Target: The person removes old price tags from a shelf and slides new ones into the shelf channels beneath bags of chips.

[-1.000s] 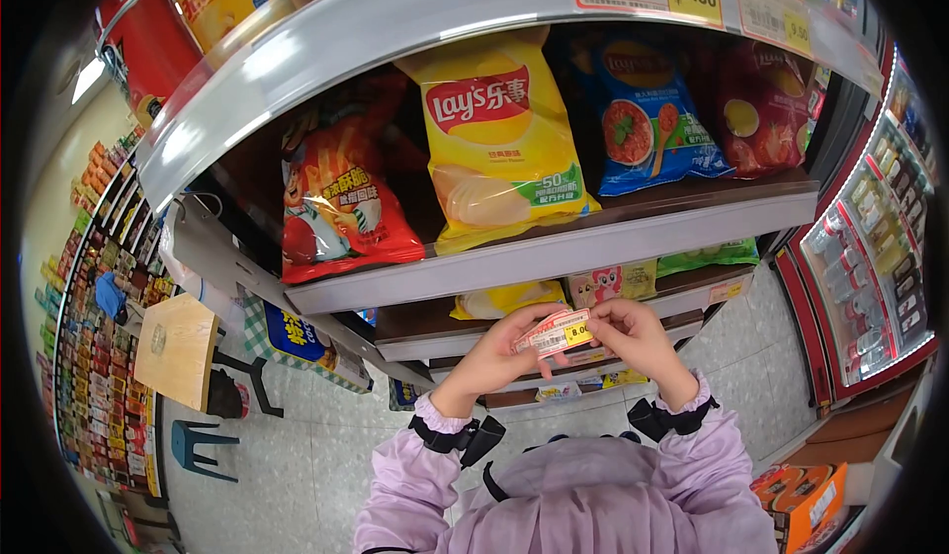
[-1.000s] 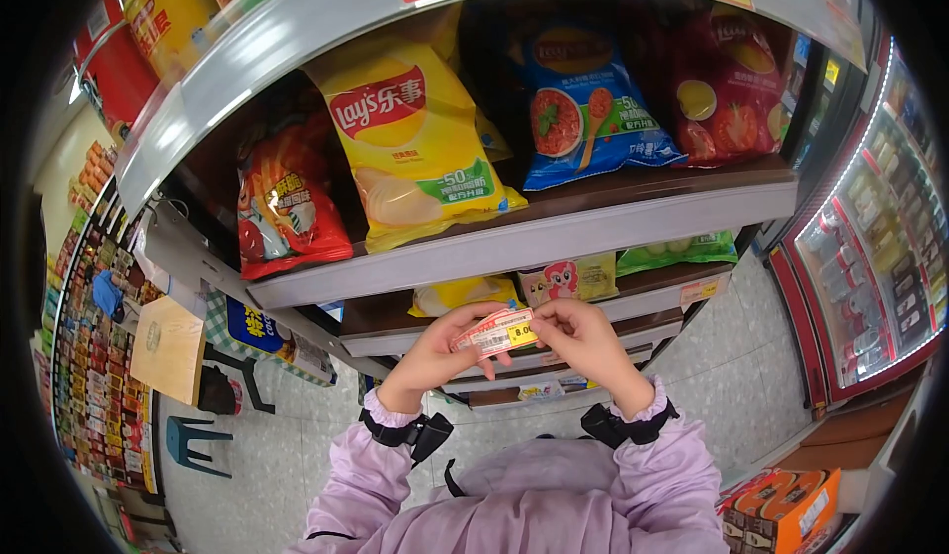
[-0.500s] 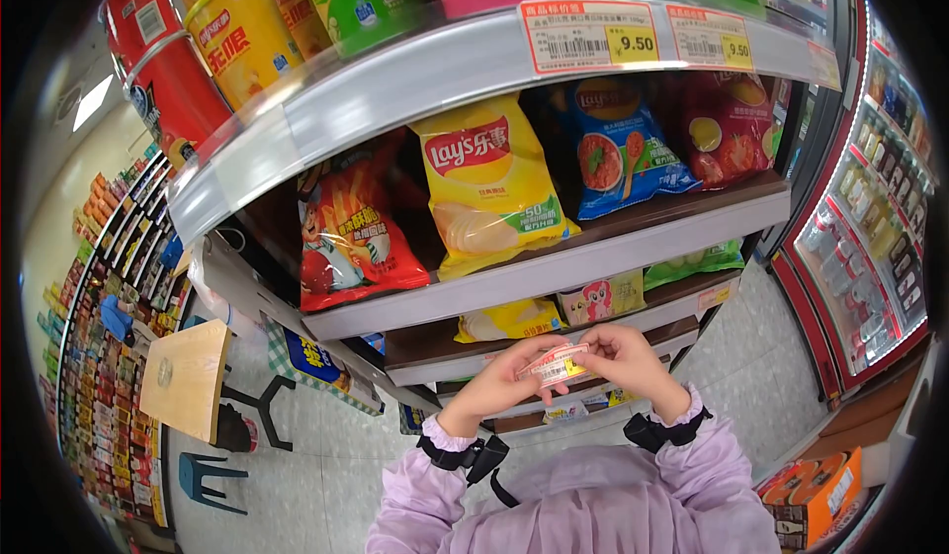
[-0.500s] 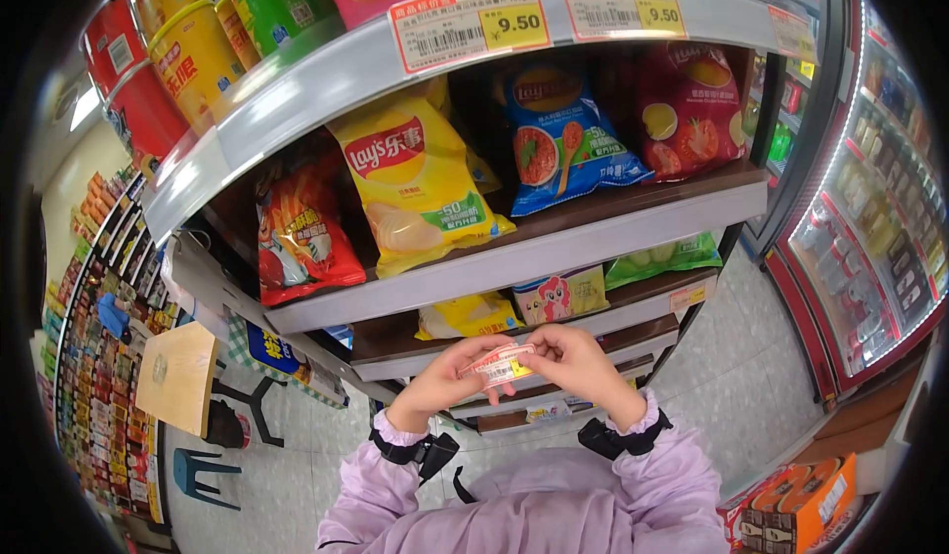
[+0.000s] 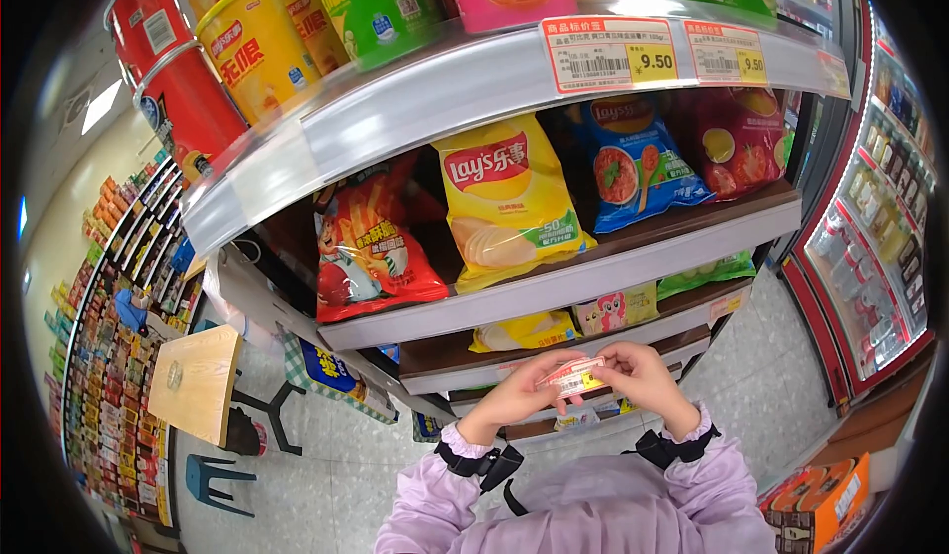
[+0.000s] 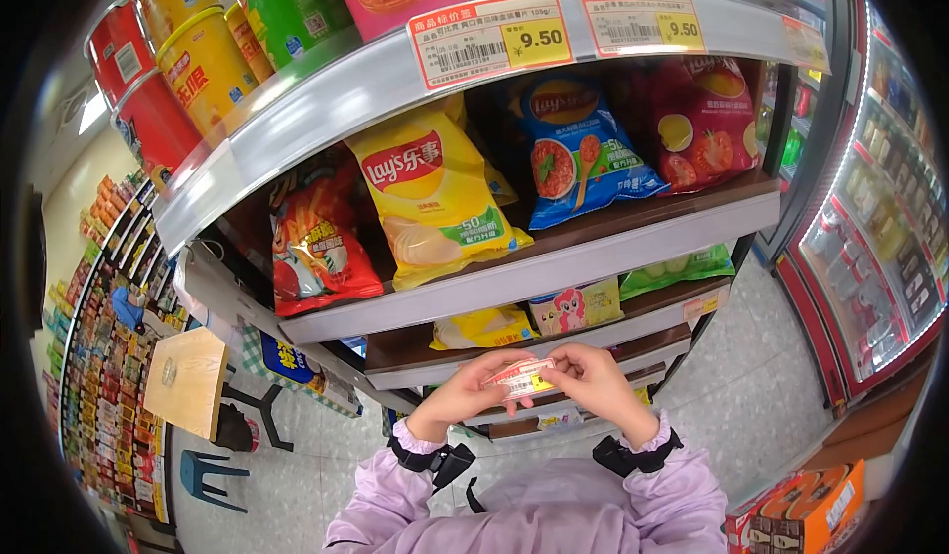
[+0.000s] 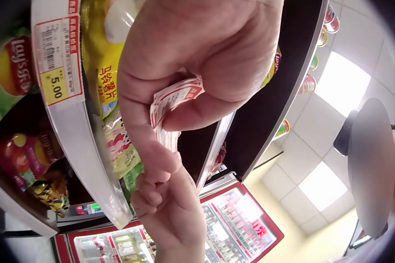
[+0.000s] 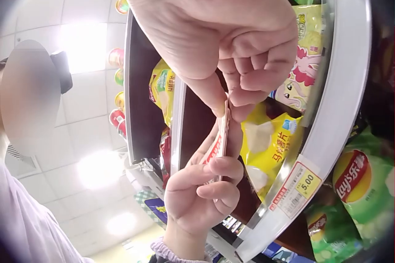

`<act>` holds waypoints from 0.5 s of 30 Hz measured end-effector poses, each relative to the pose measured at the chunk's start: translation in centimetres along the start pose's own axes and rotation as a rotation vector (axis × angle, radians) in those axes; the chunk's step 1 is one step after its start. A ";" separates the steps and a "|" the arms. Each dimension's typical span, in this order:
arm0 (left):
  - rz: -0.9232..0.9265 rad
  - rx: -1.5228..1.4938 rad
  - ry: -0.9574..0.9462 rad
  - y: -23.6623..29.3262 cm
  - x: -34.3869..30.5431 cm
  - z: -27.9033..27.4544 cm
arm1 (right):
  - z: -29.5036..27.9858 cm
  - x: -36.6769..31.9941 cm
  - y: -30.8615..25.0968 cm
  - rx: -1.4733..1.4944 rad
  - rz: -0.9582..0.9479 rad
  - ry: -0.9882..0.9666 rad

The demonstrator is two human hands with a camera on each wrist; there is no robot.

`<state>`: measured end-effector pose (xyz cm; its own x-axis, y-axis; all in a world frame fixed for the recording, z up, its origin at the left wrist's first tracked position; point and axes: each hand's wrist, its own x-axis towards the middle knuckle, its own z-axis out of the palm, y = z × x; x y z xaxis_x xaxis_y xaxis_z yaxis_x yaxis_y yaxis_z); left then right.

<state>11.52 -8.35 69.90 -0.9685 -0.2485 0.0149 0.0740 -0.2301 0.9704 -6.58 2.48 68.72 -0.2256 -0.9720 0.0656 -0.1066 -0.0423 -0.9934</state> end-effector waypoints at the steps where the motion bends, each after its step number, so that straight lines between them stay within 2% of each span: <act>1: -0.013 0.001 -0.004 0.0 0.1 -0.1 | 0.0 0.0 0.1 0.001 0.006 0.004; 15: -0.100 -0.064 0.062 -0.8 0.5 -0.7 | -0.5 -0.4 1.4 -0.032 0.080 0.043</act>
<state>11.11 -8.97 68.98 -0.9553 -0.2788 -0.0983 -0.0055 -0.3158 0.9488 -7.08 2.97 67.34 -0.2764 -0.9610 -0.0093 -0.1173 0.0433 -0.9922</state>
